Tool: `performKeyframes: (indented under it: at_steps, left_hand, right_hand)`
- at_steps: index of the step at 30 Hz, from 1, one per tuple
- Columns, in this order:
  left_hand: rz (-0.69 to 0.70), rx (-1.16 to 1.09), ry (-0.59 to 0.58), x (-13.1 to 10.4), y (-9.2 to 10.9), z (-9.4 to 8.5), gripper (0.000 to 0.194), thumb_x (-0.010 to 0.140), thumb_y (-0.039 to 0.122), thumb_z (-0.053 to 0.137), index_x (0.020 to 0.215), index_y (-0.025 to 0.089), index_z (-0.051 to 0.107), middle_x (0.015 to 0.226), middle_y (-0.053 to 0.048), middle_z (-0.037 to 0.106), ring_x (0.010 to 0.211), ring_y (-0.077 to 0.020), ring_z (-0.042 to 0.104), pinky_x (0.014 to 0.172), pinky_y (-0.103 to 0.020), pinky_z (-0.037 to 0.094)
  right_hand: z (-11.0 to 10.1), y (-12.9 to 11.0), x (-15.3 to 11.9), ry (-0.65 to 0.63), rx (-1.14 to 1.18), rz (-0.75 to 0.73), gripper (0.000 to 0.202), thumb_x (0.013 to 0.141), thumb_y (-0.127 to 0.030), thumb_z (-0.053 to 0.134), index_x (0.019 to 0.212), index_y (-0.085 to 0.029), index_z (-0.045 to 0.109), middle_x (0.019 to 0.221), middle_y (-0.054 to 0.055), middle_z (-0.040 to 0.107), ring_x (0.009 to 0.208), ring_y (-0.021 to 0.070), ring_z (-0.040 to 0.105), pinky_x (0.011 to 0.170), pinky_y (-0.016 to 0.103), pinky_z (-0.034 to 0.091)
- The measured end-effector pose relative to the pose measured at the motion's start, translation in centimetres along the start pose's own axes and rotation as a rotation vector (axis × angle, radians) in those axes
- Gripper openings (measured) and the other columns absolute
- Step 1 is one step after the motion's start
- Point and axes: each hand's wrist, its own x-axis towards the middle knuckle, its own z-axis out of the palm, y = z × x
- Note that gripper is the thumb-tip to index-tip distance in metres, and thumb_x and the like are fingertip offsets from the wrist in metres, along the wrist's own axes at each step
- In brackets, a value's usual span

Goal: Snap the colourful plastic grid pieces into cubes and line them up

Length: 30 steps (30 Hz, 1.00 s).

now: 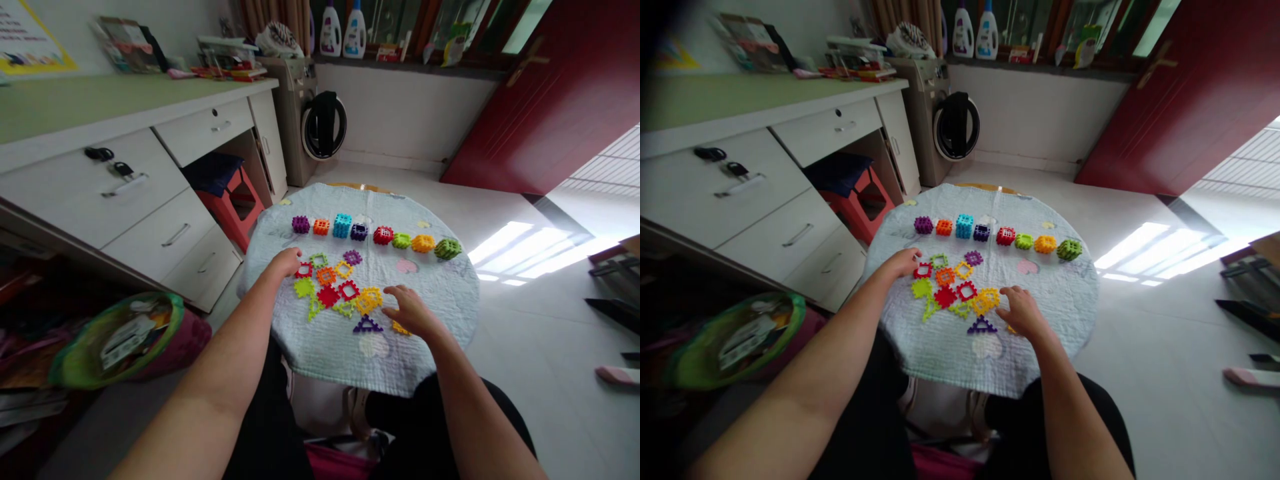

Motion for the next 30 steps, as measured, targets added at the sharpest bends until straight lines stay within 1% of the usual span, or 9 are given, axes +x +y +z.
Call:
performKeyframes:
  at_steps: [3, 5, 10, 13, 16, 21, 23, 27, 30]
  left_hand:
    - [0.046, 0.019, 0.008, -0.2, -0.1, 0.3, 0.047, 0.069, 0.017, 0.065, 0.115, 0.019, 0.060, 0.108, -0.006, 0.066, 0.096, -0.0177, 0.062, 0.081, -0.022, 0.046]
    - [0.087, 0.052, 0.010, -0.5, 0.0, 0.6, 0.046, 0.065, 0.019, 0.069, 0.110, 0.020, 0.062, 0.111, -0.006, 0.063, 0.098, -0.0187, 0.061, 0.083, -0.023, 0.045]
    - [0.142, 0.174, 0.014, -1.6, 1.0, 0.7, 0.042, 0.065, 0.025, 0.069, 0.106, 0.020, 0.062, 0.112, -0.009, 0.059, 0.099, -0.0219, 0.060, 0.084, -0.027, 0.046]
    - [0.112, 0.190, 0.007, -2.1, 1.5, 0.5, 0.040, 0.067, 0.024, 0.066, 0.106, 0.021, 0.061, 0.113, -0.009, 0.058, 0.100, -0.0217, 0.060, 0.084, -0.028, 0.047]
    - [0.050, 0.189, 0.011, -2.5, 2.0, 0.2, 0.039, 0.067, 0.025, 0.065, 0.106, 0.022, 0.061, 0.115, -0.009, 0.058, 0.102, -0.0226, 0.059, 0.082, -0.028, 0.047]
    - [-0.041, 0.216, 0.035, -3.2, 2.7, 0.2, 0.036, 0.074, 0.026, 0.059, 0.110, 0.021, 0.060, 0.120, -0.013, 0.056, 0.106, -0.0267, 0.057, 0.083, -0.034, 0.048]
    - [-0.053, 0.217, 0.035, -3.4, 2.8, 0.3, 0.037, 0.075, 0.026, 0.057, 0.112, 0.020, 0.059, 0.121, -0.014, 0.056, 0.107, -0.0281, 0.056, 0.083, -0.036, 0.048]
    - [-0.053, 0.228, 0.073, -3.7, 3.0, 0.1, 0.039, 0.076, 0.029, 0.058, 0.114, 0.019, 0.058, 0.122, -0.015, 0.055, 0.110, -0.0309, 0.053, 0.084, -0.038, 0.047]
    - [0.009, 0.200, 0.152, -4.3, 3.9, -0.2, 0.036, 0.077, 0.030, 0.057, 0.112, 0.020, 0.059, 0.119, -0.013, 0.057, 0.109, -0.0284, 0.053, 0.087, -0.036, 0.046]
  right_hand:
    - [-0.1, 0.5, 0.9, 0.002, -0.001, -0.006, 0.043, 0.081, -0.026, 0.059, 0.122, -0.013, 0.057, 0.123, 0.015, 0.058, 0.114, 0.0263, 0.053, 0.099, 0.038, 0.037]
    - [0.0, 0.8, 1.3, 0.007, 0.003, -0.020, 0.042, 0.081, -0.026, 0.059, 0.122, -0.013, 0.057, 0.124, 0.015, 0.058, 0.114, 0.0256, 0.053, 0.099, 0.037, 0.037]
    - [0.1, 1.0, 1.6, -0.002, 0.012, -0.051, 0.041, 0.082, -0.026, 0.059, 0.121, -0.015, 0.057, 0.122, 0.013, 0.059, 0.113, 0.0238, 0.054, 0.097, 0.035, 0.037]
    - [0.2, 0.2, 1.7, -0.005, 0.002, -0.058, 0.039, 0.081, -0.025, 0.059, 0.119, -0.016, 0.058, 0.119, 0.012, 0.060, 0.110, 0.0232, 0.055, 0.097, 0.033, 0.037]
    - [0.6, -1.4, 2.0, 0.009, -0.005, -0.076, 0.036, 0.081, -0.023, 0.057, 0.116, -0.016, 0.061, 0.115, 0.012, 0.061, 0.106, 0.0228, 0.055, 0.093, 0.032, 0.037]
    - [2.5, -4.5, 2.7, 0.050, -0.018, -0.235, 0.033, 0.086, -0.024, 0.050, 0.117, -0.024, 0.061, 0.126, 0.006, 0.058, 0.116, 0.0234, 0.044, 0.096, 0.036, 0.032]
    - [3.2, -5.3, 2.9, 0.040, -0.039, -0.268, 0.032, 0.089, -0.024, 0.046, 0.118, -0.027, 0.060, 0.125, 0.004, 0.058, 0.117, 0.0241, 0.042, 0.096, 0.038, 0.030]
    - [3.6, -5.4, 3.3, -0.006, -0.103, -0.227, 0.029, 0.092, -0.022, 0.040, 0.111, -0.026, 0.062, 0.116, 0.005, 0.061, 0.109, 0.0238, 0.046, 0.090, 0.036, 0.033]
    - [3.1, -4.4, 3.6, -0.006, -0.166, -0.159, 0.026, 0.090, -0.019, 0.042, 0.103, -0.023, 0.064, 0.109, 0.008, 0.062, 0.103, 0.0244, 0.047, 0.084, 0.035, 0.034]
